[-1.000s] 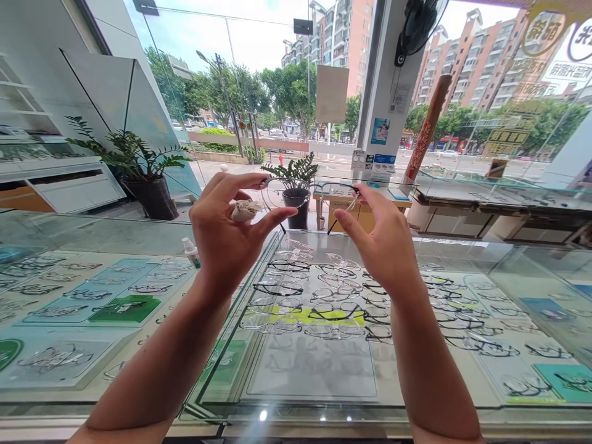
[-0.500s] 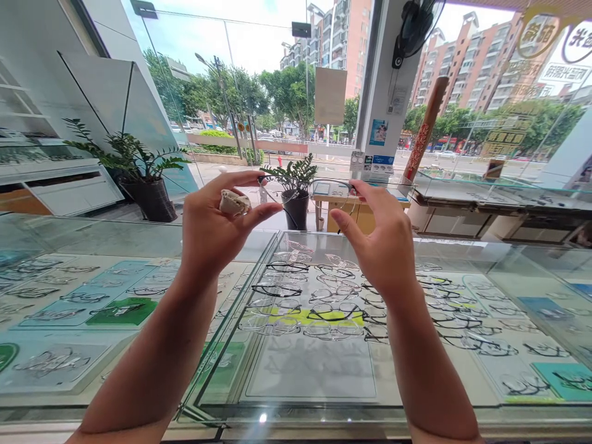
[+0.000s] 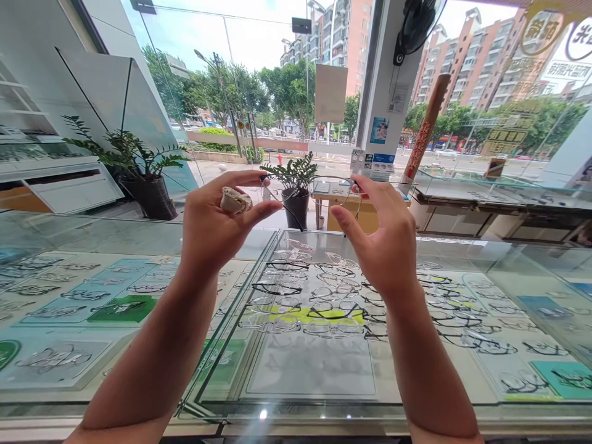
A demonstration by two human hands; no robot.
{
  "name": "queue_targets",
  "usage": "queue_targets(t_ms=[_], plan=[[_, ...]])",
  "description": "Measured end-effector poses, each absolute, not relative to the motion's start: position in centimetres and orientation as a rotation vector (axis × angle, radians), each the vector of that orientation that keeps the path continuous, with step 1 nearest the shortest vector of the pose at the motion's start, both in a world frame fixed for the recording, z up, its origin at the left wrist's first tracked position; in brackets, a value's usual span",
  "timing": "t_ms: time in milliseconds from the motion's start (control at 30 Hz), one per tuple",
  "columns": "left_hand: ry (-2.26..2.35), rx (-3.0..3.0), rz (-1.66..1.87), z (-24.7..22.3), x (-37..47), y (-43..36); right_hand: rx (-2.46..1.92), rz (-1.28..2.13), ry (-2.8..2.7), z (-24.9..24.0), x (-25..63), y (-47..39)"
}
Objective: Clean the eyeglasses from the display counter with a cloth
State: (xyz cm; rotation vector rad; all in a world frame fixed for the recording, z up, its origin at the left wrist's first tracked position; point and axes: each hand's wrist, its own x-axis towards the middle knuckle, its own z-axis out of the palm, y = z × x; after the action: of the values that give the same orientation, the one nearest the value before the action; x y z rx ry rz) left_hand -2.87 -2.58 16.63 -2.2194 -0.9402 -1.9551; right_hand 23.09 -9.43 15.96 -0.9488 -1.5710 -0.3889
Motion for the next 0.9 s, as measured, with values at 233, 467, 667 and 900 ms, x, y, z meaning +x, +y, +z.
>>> queue_targets(t_ms=[233, 467, 667, 900], plan=[[-0.894, -2.170, -1.932, 16.4, -2.7, -2.8, -0.972, -0.376, -1.587, 15.8, 23.2, -9.4], [-0.775, -2.054, -1.895, 16.3, -2.2, -3.1, -1.032, -0.343, -1.615, 15.4, 23.4, -9.1], [-0.721, -2.021, -1.887, 16.2, -1.8, -3.4, -1.061, -0.318, -1.617, 15.2, 23.7, -8.9], [-0.706, -1.993, -1.888, 16.1, -1.7, -3.4, -1.072, -0.303, -1.598, 15.1, 23.7, -8.8]])
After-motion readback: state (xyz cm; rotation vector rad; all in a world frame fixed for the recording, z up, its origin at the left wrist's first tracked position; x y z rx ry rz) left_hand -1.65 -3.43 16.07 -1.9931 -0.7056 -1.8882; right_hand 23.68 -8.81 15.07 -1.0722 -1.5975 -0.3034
